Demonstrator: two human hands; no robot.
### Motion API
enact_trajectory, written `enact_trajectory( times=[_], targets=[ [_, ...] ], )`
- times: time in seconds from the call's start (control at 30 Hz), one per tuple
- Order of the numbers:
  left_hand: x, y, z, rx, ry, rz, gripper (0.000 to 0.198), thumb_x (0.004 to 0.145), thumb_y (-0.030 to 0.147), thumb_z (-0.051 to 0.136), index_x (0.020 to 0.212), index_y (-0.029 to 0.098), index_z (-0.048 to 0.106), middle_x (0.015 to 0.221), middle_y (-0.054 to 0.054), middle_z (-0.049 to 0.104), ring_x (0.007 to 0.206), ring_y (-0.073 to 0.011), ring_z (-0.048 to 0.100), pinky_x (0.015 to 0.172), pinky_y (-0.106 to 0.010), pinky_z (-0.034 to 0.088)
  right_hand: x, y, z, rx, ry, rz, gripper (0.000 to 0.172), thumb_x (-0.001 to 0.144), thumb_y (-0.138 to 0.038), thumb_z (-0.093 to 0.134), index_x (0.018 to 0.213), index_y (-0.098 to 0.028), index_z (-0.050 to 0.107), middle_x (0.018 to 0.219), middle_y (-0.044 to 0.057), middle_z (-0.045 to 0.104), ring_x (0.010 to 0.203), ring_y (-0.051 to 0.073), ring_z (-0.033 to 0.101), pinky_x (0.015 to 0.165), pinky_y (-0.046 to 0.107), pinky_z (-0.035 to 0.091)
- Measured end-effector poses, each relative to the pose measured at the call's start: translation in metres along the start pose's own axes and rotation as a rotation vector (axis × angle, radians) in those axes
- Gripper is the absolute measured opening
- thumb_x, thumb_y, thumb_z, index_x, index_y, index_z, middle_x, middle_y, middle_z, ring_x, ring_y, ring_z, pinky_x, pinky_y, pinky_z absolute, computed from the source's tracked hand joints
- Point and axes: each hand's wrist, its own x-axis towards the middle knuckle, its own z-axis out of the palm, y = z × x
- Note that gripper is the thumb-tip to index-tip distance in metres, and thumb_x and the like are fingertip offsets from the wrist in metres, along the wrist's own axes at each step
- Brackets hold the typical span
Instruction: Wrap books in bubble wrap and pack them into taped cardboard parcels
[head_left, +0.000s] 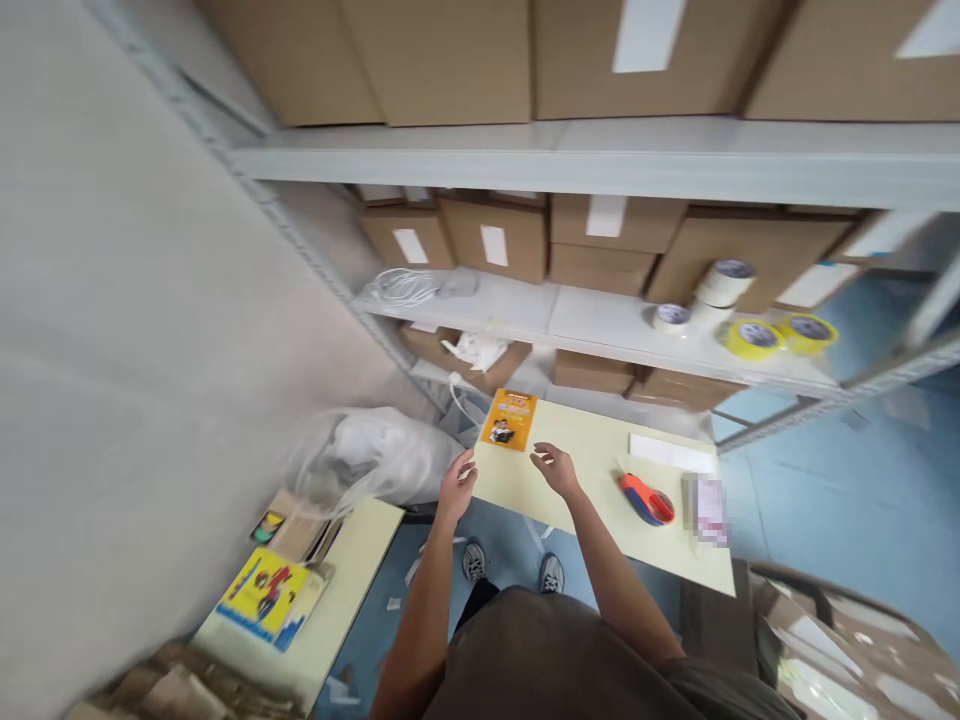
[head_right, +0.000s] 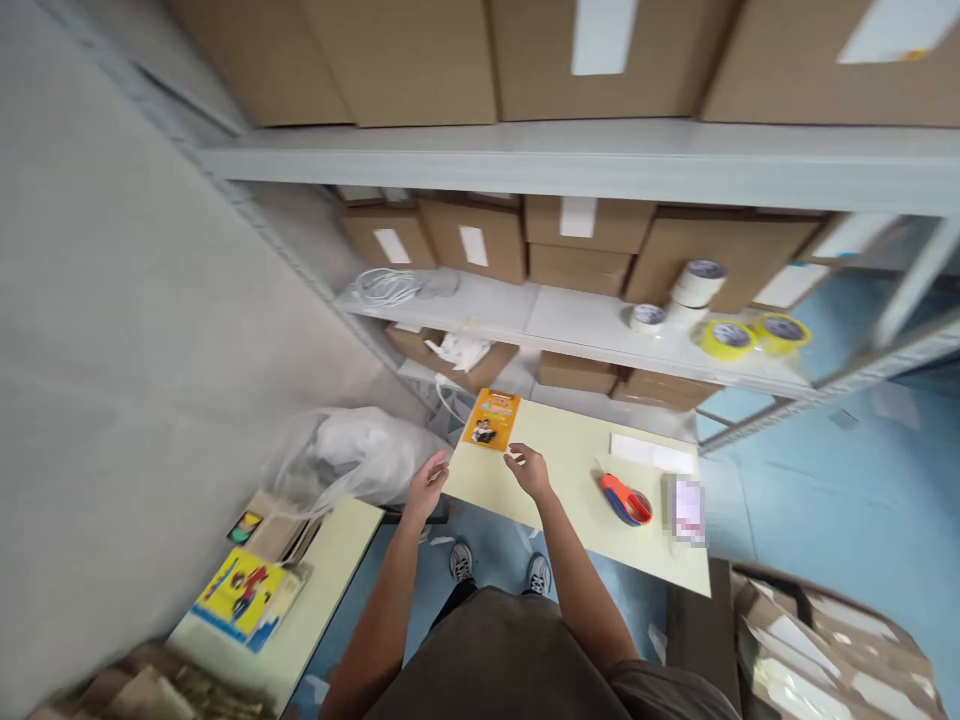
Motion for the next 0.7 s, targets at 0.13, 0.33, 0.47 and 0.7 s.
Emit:
enact_trajectory(
  times=[0.13, 0.33, 0.47, 0.7],
  targets=[
    [-0.018, -0.029, -0.072, -0.011, 0.185, -0.022, 0.051, 0.088, 0.038, 0.068, 0.136, 0.022, 0.069, 0.141, -0.015, 0.07, 0.127, -0.0297, 0.068, 0.091, -0.038, 0.061, 0.021, -0.046, 0.085, -0.013, -0.195, -0.123, 0.022, 0.091, -0.04, 0.064, 0.104, -0.026, 0.076, 0.107, 0.004, 0.081, 0.085, 0.021, 0.078, 0.08, 0.036, 0.065],
    [-0.022, -0.084, -0.169, -0.073, 0.374, 0.011, 0.054, 0.091, 0.04, 0.068, 0.142, 0.025, 0.065, 0.152, -0.015, 0.062, 0.129, -0.0299, 0.067, 0.103, -0.044, 0.058, 0.039, -0.107, 0.211, -0.097, -0.383, -0.279, 0.031, 0.091, -0.031, 0.066, 0.12, -0.027, 0.077, 0.115, 0.007, 0.081, 0.1, 0.024, 0.078, 0.089, 0.038, 0.065],
    [-0.002, -0.121, -0.231, -0.118, 0.466, 0.019, 0.052, 0.092, 0.039, 0.067, 0.142, 0.025, 0.065, 0.153, -0.015, 0.061, 0.127, -0.0291, 0.068, 0.105, -0.046, 0.057, 0.055, -0.135, 0.285, -0.152, -0.451, -0.339, 0.04, 0.093, -0.03, 0.066, 0.132, -0.029, 0.073, 0.138, 0.008, 0.074, 0.122, 0.026, 0.072, 0.096, 0.04, 0.064],
    [0.052, -0.18, -0.306, -0.172, 0.486, -0.034, 0.051, 0.09, 0.038, 0.071, 0.138, 0.023, 0.068, 0.152, -0.016, 0.061, 0.131, -0.0305, 0.065, 0.108, -0.05, 0.056, 0.089, -0.145, 0.418, -0.325, -0.577, -0.39, 0.046, 0.095, -0.028, 0.063, 0.139, -0.023, 0.069, 0.15, 0.012, 0.065, 0.142, 0.028, 0.059, 0.118, 0.048, 0.05]
  ],
)
